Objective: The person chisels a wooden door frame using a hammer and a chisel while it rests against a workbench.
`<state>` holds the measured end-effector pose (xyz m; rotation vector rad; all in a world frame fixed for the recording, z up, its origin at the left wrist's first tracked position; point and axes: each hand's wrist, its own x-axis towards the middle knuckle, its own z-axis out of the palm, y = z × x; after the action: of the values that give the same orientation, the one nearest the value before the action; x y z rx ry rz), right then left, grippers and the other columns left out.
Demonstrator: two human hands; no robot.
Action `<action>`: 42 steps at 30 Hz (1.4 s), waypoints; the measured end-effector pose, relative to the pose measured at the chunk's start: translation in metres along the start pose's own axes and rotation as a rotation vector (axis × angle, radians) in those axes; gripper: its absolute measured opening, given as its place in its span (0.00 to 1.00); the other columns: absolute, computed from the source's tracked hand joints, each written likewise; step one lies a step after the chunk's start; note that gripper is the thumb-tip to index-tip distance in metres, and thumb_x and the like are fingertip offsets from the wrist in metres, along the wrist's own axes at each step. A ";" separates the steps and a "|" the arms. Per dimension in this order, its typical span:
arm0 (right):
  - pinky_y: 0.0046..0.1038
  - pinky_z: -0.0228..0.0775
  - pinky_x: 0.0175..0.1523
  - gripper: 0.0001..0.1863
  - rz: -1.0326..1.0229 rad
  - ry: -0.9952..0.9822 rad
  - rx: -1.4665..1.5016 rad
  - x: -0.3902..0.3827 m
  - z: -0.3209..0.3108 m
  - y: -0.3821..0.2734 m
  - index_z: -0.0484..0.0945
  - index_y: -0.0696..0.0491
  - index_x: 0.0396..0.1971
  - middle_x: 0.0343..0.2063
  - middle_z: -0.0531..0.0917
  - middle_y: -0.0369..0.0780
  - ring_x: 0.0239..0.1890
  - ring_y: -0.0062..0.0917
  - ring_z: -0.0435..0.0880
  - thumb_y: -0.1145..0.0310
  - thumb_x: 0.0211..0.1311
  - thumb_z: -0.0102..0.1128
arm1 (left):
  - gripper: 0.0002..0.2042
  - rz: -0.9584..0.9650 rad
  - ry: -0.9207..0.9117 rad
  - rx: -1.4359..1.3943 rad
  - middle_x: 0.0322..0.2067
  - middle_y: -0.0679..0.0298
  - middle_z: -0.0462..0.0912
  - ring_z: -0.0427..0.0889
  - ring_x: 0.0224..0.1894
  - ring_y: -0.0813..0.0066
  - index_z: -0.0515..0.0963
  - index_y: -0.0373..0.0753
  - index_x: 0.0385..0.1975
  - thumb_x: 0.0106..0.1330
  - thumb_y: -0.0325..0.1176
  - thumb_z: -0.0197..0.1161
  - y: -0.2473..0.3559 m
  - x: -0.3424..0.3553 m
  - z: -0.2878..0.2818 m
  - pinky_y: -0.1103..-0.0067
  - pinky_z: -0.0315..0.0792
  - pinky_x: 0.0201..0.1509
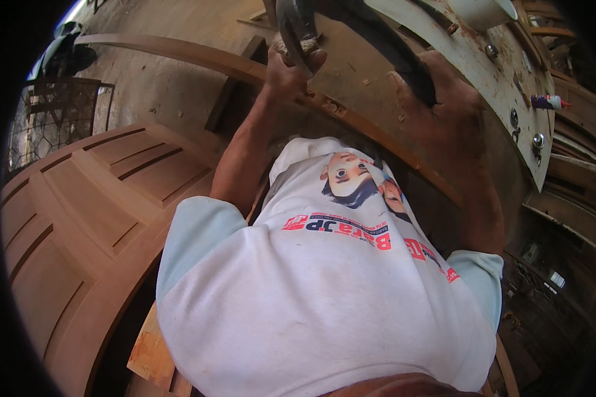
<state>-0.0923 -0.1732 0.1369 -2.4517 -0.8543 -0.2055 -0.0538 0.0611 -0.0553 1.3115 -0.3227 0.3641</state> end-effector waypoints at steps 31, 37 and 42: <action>0.25 0.69 0.27 0.11 0.096 0.112 -0.022 0.013 -0.009 0.008 0.81 0.52 0.40 0.19 0.75 0.31 0.22 0.13 0.74 0.63 0.67 0.72 | 0.14 -0.053 0.042 -0.063 0.23 0.73 0.74 0.70 0.25 0.83 0.77 0.38 0.31 0.63 0.38 0.75 0.010 -0.002 0.000 0.80 0.66 0.29; 0.22 0.71 0.28 0.12 0.239 0.204 0.090 0.011 -0.012 -0.010 0.82 0.51 0.43 0.23 0.77 0.30 0.25 0.11 0.76 0.63 0.65 0.74 | 0.12 -0.010 0.014 0.096 0.25 0.72 0.76 0.73 0.28 0.81 0.78 0.38 0.29 0.60 0.35 0.77 0.019 -0.004 0.006 0.78 0.71 0.33; 0.19 0.69 0.30 0.12 0.197 0.107 -0.011 0.004 -0.014 -0.007 0.82 0.51 0.42 0.23 0.78 0.29 0.26 0.11 0.77 0.64 0.65 0.75 | 0.12 0.026 -0.015 0.237 0.25 0.71 0.77 0.73 0.27 0.80 0.78 0.37 0.28 0.60 0.35 0.76 0.011 -0.003 0.001 0.77 0.71 0.33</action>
<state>-0.0931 -0.1741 0.1532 -2.4906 -0.5637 -0.2661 -0.0616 0.0620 -0.0466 1.5436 -0.3168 0.4242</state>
